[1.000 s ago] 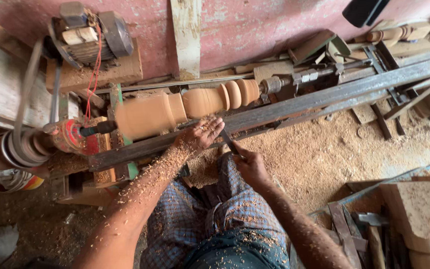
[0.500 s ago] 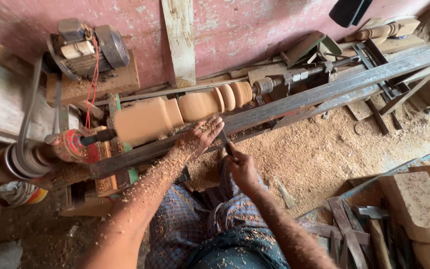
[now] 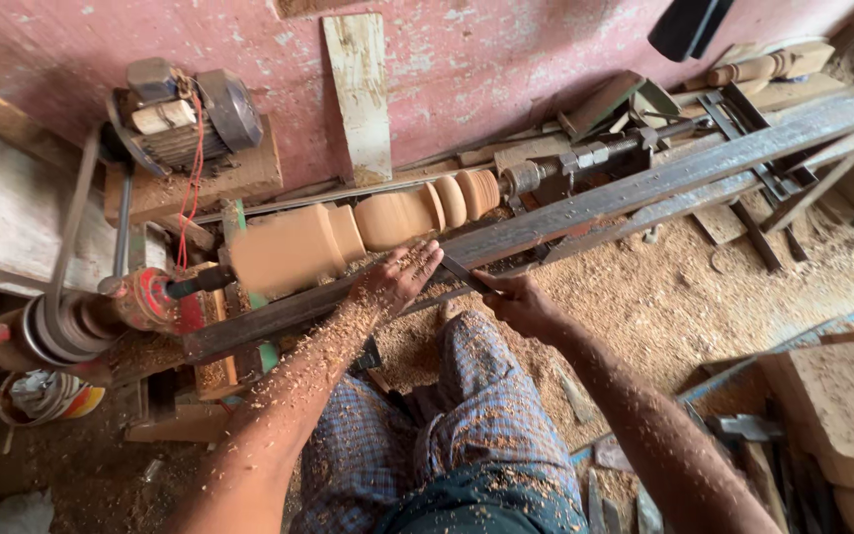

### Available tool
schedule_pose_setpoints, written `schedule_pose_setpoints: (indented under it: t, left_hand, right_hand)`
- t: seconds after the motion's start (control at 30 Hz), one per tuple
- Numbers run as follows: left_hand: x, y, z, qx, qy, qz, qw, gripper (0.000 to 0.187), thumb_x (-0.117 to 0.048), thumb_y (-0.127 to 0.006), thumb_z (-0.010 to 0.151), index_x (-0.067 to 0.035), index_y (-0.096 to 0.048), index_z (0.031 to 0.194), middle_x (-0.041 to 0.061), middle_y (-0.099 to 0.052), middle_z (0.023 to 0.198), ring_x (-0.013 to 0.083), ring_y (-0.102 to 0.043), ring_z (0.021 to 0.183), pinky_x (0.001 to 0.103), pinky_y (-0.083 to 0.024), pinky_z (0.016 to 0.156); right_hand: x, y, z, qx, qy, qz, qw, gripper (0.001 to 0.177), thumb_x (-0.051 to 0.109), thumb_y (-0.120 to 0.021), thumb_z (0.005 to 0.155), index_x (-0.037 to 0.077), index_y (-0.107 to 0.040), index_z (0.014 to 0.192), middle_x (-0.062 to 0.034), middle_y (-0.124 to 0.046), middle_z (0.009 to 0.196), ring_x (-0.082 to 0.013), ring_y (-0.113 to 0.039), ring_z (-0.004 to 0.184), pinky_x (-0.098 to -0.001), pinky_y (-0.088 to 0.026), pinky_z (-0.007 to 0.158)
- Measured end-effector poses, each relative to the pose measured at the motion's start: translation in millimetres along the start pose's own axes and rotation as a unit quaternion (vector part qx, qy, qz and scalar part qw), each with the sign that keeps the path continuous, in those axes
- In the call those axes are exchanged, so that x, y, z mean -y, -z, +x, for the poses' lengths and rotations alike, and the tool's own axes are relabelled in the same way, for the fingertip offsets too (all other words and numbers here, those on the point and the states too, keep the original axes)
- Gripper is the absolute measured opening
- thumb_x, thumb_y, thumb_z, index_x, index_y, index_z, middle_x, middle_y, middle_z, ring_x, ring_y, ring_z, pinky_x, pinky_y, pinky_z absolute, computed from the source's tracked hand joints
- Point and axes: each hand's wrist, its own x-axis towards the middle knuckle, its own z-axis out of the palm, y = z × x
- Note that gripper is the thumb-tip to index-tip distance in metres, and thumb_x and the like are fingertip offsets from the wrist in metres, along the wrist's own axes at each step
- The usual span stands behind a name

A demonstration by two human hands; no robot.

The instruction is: The person uses a chisel to shape a rotating wooden piece on a lathe. They hold the tool with both hands, carefully carving the wood to create a decorative pattern. Wood shavings accumulate on the floor as the piece is shaped.

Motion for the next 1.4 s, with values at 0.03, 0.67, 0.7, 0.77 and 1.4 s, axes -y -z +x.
schedule_pose_setpoints:
  t: [0.03, 0.67, 0.7, 0.77, 1.4]
  left_hand:
    - [2, -1, 1, -0.021, -0.007, 0.002, 1.000, 0.059, -0.003, -0.050, 0.099, -0.006, -0.038, 0.156, 0.014, -0.045, 0.159, 0.0294, -0.055, 0.137, 0.038, -0.052, 0.108]
    - [2, 10, -1, -0.092, -0.044, 0.024, 0.994, 0.048, -0.012, -0.055, 0.105, 0.004, -0.047, 0.150, 0.020, -0.056, 0.148, 0.0274, -0.060, 0.134, 0.040, -0.048, 0.114]
    - [3, 11, -2, -0.092, -0.051, 0.039, 0.994, 0.048, -0.013, -0.055, 0.106, 0.004, -0.047, 0.150, 0.021, -0.057, 0.147, 0.0273, -0.061, 0.135, 0.039, -0.048, 0.114]
    - [0, 11, -6, -0.076, -0.043, 0.044, 0.995, 0.048, -0.012, -0.055, 0.104, 0.004, -0.048, 0.148, 0.021, -0.058, 0.146, 0.0274, -0.061, 0.132, 0.039, -0.049, 0.111]
    - [-4, 3, -4, -0.034, 0.025, -0.081, 0.996, 0.074, 0.003, -0.058, 0.085, -0.003, -0.037, 0.155, 0.014, -0.045, 0.158, 0.0278, -0.046, 0.145, 0.041, -0.038, 0.120]
  right_hand:
    - [0, 0, 1, -0.010, -0.012, -0.007, 1.000, 0.052, 0.008, -0.056, 0.099, 0.022, -0.054, 0.149, -0.0034, -0.066, 0.073, -0.0060, -0.044, 0.048, -0.0224, -0.039, 0.040]
    - [1, -46, -10, -0.097, -0.030, -0.015, 0.995, 0.048, 0.010, -0.056, 0.098, 0.021, -0.057, 0.145, -0.0095, -0.078, 0.110, -0.0053, -0.044, 0.045, -0.0240, -0.043, 0.038]
    - [1, -39, -8, -0.086, -0.009, -0.029, 0.996, 0.048, 0.009, -0.056, 0.097, 0.022, -0.057, 0.144, -0.0053, -0.076, 0.112, -0.0056, -0.044, 0.044, -0.0247, -0.044, 0.036]
    - [1, -29, -6, -0.072, -0.005, -0.053, 0.996, 0.050, 0.009, -0.059, 0.097, 0.021, -0.057, 0.145, -0.0082, -0.079, 0.099, -0.0049, -0.047, 0.047, -0.0230, -0.044, 0.040]
    - [-12, -143, -1, -0.277, -0.060, 0.117, 0.952, 0.052, 0.008, -0.065, 0.096, 0.018, -0.061, 0.147, -0.0129, -0.077, 0.098, -0.0059, -0.057, 0.064, -0.0258, -0.047, 0.052]
